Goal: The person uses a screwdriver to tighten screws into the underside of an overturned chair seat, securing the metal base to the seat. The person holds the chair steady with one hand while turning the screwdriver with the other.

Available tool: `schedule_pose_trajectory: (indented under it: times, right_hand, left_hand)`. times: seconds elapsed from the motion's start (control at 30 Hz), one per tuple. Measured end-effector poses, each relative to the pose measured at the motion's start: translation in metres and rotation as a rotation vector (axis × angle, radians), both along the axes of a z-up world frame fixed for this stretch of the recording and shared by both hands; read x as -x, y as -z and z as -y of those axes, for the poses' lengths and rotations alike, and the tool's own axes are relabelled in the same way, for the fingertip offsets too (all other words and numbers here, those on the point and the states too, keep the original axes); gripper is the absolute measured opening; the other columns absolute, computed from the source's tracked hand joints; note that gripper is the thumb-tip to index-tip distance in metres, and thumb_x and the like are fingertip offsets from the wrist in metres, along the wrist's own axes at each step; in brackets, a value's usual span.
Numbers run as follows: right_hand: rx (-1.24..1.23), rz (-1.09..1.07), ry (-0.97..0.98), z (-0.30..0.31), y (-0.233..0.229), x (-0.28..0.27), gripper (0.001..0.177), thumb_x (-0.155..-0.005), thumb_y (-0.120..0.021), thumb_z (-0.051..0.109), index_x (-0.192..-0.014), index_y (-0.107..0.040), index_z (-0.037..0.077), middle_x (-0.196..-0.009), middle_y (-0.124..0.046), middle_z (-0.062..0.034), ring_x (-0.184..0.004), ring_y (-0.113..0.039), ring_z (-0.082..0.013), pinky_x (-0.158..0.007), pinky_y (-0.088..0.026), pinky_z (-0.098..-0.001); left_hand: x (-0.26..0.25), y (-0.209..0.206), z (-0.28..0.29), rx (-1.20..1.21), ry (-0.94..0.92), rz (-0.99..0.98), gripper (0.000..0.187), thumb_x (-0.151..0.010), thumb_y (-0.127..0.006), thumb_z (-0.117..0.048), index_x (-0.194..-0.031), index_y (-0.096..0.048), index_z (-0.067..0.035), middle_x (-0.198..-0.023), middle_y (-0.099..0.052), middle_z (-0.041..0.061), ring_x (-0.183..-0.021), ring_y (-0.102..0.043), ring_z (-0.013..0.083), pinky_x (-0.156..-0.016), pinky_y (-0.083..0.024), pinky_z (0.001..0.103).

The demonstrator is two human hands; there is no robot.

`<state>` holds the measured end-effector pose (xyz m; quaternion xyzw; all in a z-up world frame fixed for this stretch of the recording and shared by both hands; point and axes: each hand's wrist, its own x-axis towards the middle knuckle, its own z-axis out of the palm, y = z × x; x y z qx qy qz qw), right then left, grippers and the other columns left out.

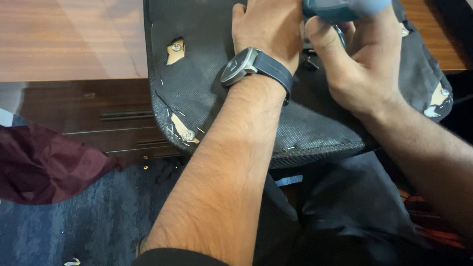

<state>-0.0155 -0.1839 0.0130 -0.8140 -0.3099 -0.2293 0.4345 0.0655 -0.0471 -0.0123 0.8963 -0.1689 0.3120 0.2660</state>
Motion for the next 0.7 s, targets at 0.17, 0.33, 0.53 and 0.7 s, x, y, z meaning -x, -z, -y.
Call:
schedule_pose_trajectory:
  times: [0.17,0.33,0.53,0.7]
  right_hand:
    - [0.199,0.254,0.18,0.0069,0.0037,-0.0022,0.043,-0.113,-0.075,0.027,-0.133,-0.048,0.0,-0.124,-0.062,-0.0106,-0.116,-0.068,-0.0196,-0.1,-0.059,-0.0302]
    - [0.157,0.129,0.211,0.0021,0.001,0.0008,0.029,-0.118,-0.079,0.025,-0.118,-0.062,0.001,-0.105,-0.07,-0.0096,-0.096,-0.074,-0.0184,-0.084,-0.062,-0.0291]
    - [0.183,0.103,0.141,0.0009,-0.0024,0.0026,0.024,-0.118,-0.075,0.022,-0.114,-0.064,0.001,-0.101,-0.07,-0.009,-0.09,-0.071,-0.017,-0.079,-0.059,-0.0276]
    - [0.144,0.058,0.168,0.0069,0.0034,0.0027,0.022,-0.118,-0.073,0.021,-0.113,-0.065,0.001,-0.101,-0.071,-0.0071,-0.089,-0.07,-0.0161,-0.078,-0.059,-0.025]
  left_hand:
    - [-0.0025,-0.0001,-0.0027,0.07,0.066,0.021,0.022,-0.078,-0.074,-0.026,-0.099,-0.076,-0.023,-0.092,-0.075,0.004,-0.092,-0.072,0.0292,-0.081,-0.051,0.054]
    - [-0.0013,-0.0008,-0.0057,0.177,0.107,-0.037,0.014,-0.09,-0.07,-0.028,-0.101,-0.075,-0.022,-0.094,-0.076,0.003,-0.1,-0.071,0.0271,-0.087,-0.049,0.053]
    - [-0.0005,-0.0045,0.0012,0.049,0.064,-0.102,0.017,-0.081,-0.07,-0.03,-0.094,-0.075,-0.022,-0.092,-0.075,0.002,-0.099,-0.071,0.0265,-0.085,-0.05,0.052]
    - [-0.0039,-0.0034,-0.0011,0.085,0.075,-0.086,0.019,-0.081,-0.068,-0.029,-0.096,-0.076,-0.02,-0.094,-0.076,0.004,-0.099,-0.072,0.0277,-0.087,-0.05,0.049]
